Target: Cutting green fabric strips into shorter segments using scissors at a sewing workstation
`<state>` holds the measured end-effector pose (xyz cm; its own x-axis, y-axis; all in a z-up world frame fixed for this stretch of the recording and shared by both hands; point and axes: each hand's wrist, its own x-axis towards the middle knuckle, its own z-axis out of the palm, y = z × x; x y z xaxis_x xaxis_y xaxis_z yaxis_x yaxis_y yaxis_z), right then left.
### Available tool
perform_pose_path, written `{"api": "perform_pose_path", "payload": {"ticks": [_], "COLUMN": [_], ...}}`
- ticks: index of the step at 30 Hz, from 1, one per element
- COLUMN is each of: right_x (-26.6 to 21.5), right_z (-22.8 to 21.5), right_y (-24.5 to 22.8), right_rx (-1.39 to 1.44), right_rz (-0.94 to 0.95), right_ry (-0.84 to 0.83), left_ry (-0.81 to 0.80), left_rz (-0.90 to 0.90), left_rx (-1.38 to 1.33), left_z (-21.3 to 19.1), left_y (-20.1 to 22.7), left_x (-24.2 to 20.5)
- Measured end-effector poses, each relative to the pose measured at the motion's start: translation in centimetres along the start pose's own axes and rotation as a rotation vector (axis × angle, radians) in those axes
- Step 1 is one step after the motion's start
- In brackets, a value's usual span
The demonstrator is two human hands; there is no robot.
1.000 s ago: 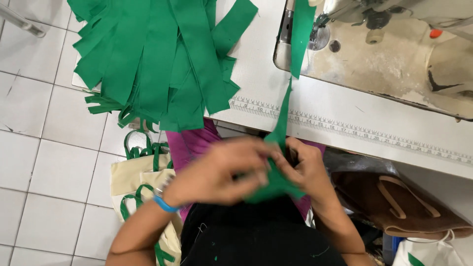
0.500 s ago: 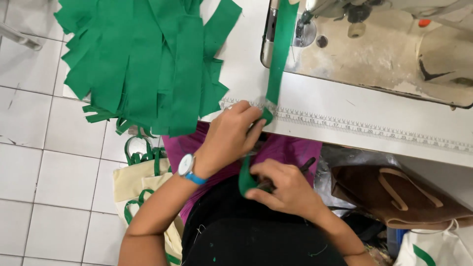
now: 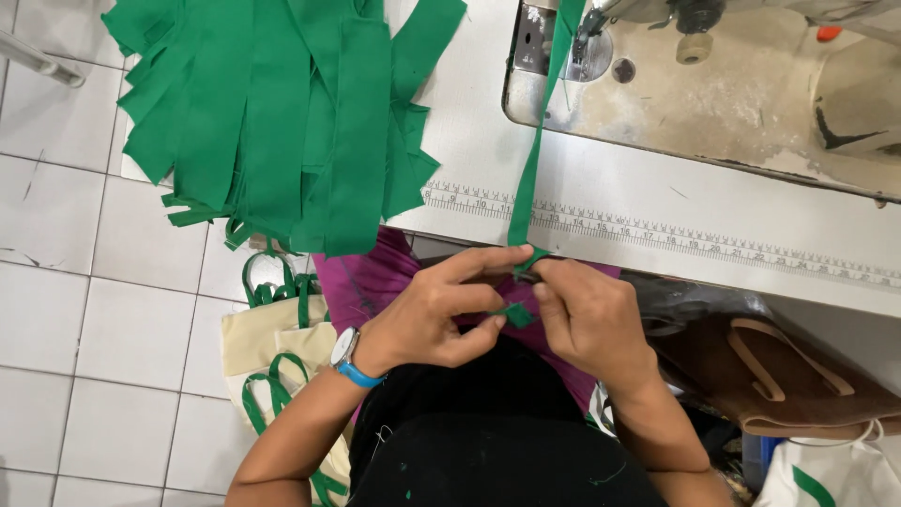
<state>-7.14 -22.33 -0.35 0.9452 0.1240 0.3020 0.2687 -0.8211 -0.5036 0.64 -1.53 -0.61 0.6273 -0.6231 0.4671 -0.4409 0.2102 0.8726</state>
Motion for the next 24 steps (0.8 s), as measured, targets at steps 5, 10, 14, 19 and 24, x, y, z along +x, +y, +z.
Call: {"api": "perform_pose_path", "payload": {"ticks": [5,10,14,19,24], "right_x": [-0.6,-0.2,-0.5,-1.4,-2.3], "right_z": [1.3,1.0,0.7,1.8,3.6], "right_y": [3.5,-0.1,-1.3,-1.6,-2.8], "right_rx": [0.331,0.438,0.423,0.325,0.265], "right_rz": [0.293,0.361,0.322,0.189,-0.011], "right_ry": [-0.148,-0.158,-0.128,-0.155,-0.153], "left_ry": [-0.183,-0.436,0.049,0.288,-0.056], "left_rz": [-0.015,-0.133,0.009,-0.088,-0.337], "left_rx": [-0.203,-0.087,0.616,1.123,0.690], "left_z": [1.0,-2.6,-10.4,-10.1,-1.9], "left_y": [1.8,3.3,2.3,0.7,-2.0], "left_x": [-1.3,0.4,4.9,8.7,5.8]}}
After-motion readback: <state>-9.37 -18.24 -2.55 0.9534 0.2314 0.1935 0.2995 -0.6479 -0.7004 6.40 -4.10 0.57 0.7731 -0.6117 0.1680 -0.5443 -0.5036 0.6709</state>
